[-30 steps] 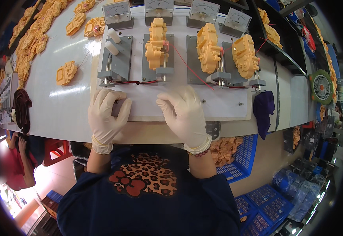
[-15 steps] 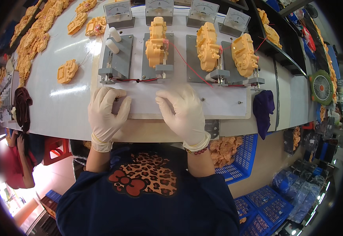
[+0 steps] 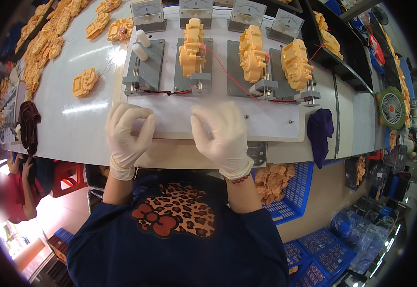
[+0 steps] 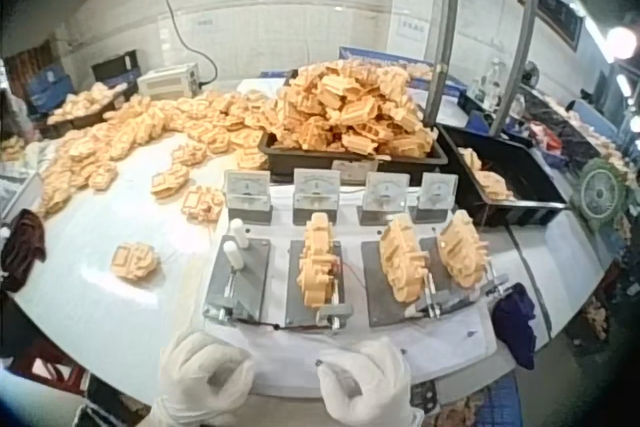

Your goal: Testing and assembling plastic toy components using a test fixture at a factory workbench.

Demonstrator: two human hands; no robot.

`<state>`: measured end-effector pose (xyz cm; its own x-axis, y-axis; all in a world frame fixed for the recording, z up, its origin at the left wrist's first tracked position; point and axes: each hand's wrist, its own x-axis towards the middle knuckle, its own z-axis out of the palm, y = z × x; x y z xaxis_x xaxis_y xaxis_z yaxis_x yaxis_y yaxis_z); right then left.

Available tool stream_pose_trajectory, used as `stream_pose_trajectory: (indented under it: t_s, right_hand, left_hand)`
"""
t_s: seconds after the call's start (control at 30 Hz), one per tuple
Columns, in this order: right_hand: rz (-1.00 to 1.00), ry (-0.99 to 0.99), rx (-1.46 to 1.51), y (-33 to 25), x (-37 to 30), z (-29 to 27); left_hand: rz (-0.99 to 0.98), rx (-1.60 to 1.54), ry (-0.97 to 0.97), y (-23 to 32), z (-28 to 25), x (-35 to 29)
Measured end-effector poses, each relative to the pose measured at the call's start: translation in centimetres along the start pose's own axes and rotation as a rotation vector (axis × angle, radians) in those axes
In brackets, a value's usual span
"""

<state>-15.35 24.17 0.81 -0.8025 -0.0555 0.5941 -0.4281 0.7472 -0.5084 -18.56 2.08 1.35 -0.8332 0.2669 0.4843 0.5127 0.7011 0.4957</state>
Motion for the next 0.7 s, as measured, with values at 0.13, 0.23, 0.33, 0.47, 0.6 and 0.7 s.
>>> stream_pose_trajectory:
  t_s: [0.13,0.23,0.33,0.47,0.6,0.7]
  right_hand:
    - [0.242,0.087,0.412,-0.4,1.4,-0.7]
    - [0.248,0.063,0.646,-0.9,1.7,0.3]
    - [0.192,0.109,0.520,-1.0,1.5,1.4]
    - [0.081,0.161,0.441,-0.8,0.8,1.9]
    - [0.044,0.209,0.362,-1.0,0.7,2.2]
    - [0.113,0.228,0.457,-0.2,-0.4,2.7]
  left_hand:
    - [0.208,-0.210,0.209,3.3,-2.9,3.7]
    - [0.213,-0.150,0.157,5.8,-2.2,8.9]
    - [0.270,0.116,-0.017,5.1,0.0,11.9]
    - [0.212,0.034,-0.221,3.7,2.7,13.4]
    - [0.222,0.049,-0.025,3.4,3.4,12.9]
    - [0.192,-0.088,0.275,5.3,0.8,12.6]
